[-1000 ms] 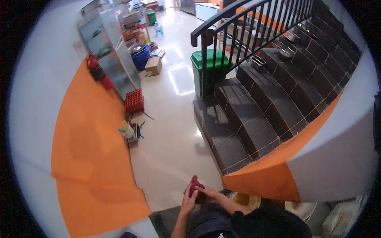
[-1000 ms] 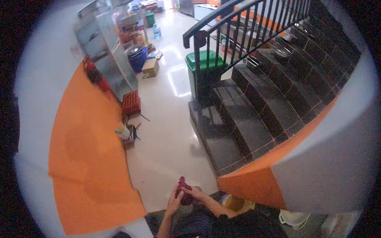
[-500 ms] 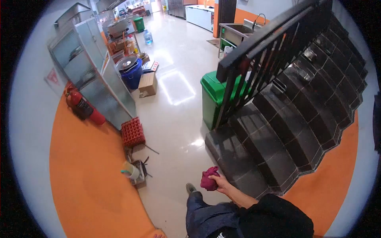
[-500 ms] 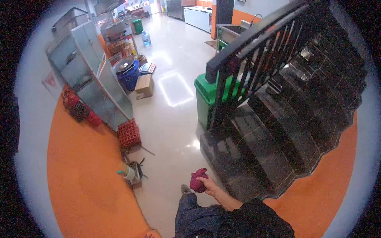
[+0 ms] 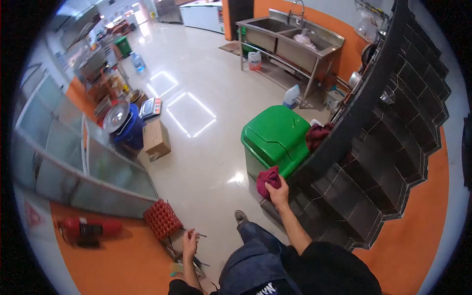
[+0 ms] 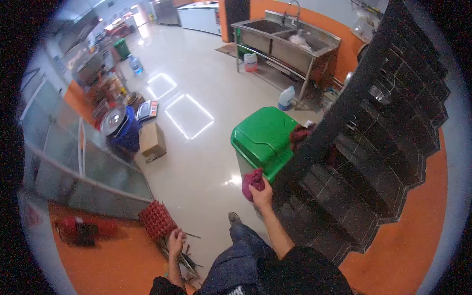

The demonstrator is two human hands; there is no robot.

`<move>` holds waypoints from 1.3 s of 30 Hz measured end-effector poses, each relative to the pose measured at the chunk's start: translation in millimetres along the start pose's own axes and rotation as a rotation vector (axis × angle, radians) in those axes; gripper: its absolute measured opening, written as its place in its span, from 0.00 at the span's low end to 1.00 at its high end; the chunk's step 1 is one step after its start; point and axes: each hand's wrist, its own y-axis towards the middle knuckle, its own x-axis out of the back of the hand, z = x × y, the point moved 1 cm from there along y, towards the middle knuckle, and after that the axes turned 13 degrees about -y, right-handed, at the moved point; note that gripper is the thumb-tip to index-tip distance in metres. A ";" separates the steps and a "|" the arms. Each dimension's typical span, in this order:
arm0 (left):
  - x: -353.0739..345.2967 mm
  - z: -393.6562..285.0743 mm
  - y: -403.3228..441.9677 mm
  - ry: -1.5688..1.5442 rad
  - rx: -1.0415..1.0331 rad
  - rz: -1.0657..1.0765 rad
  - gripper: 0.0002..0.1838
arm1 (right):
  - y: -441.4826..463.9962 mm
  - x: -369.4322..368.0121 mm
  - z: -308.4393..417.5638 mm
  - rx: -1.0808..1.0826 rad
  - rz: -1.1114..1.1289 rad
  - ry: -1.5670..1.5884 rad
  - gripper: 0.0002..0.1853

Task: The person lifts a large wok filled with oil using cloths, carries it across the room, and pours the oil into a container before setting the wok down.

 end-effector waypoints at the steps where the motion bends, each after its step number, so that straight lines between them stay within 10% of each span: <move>1: 19.4 14.6 10.9 0.043 0.078 -0.017 0.15 | 17.7 -6.2 8.7 -0.031 -0.087 -0.048 0.29; 9: 102.0 50.5 98.0 0.258 0.690 -0.121 0.12 | 231.8 -74.3 8.4 0.121 -0.704 -0.373 0.24; 16: 139.6 -5.3 367.3 0.244 0.797 0.000 0.14 | 306.3 -126.8 15.5 -1.095 -0.359 -0.934 0.47; 19: 140.3 -36.2 510.2 0.302 0.825 0.150 0.15 | 344.7 -172.7 77.2 -0.805 -0.525 -1.276 0.48; 22: 151.3 -42.2 668.1 0.344 0.782 0.352 0.16 | 399.2 -250.7 125.8 -0.213 -0.378 -0.958 0.36; 26: 73.6 -199.0 938.8 0.704 0.071 0.420 0.21 | 487.6 -408.2 154.5 -0.342 0.199 -0.205 0.27; 28: 31.5 -291.5 1027.0 0.539 -0.166 0.268 0.21 | 524.8 -486.4 88.7 -0.192 0.404 -0.322 0.19; 31: -27.2 -423.2 1094.1 0.297 0.061 0.230 0.19 | 633.9 -577.6 127.8 -0.272 0.745 -0.328 0.16; 39: -8.5 -447.5 1168.3 0.472 -0.125 0.288 0.22 | 927.8 -701.3 205.3 -0.339 1.089 -0.517 0.11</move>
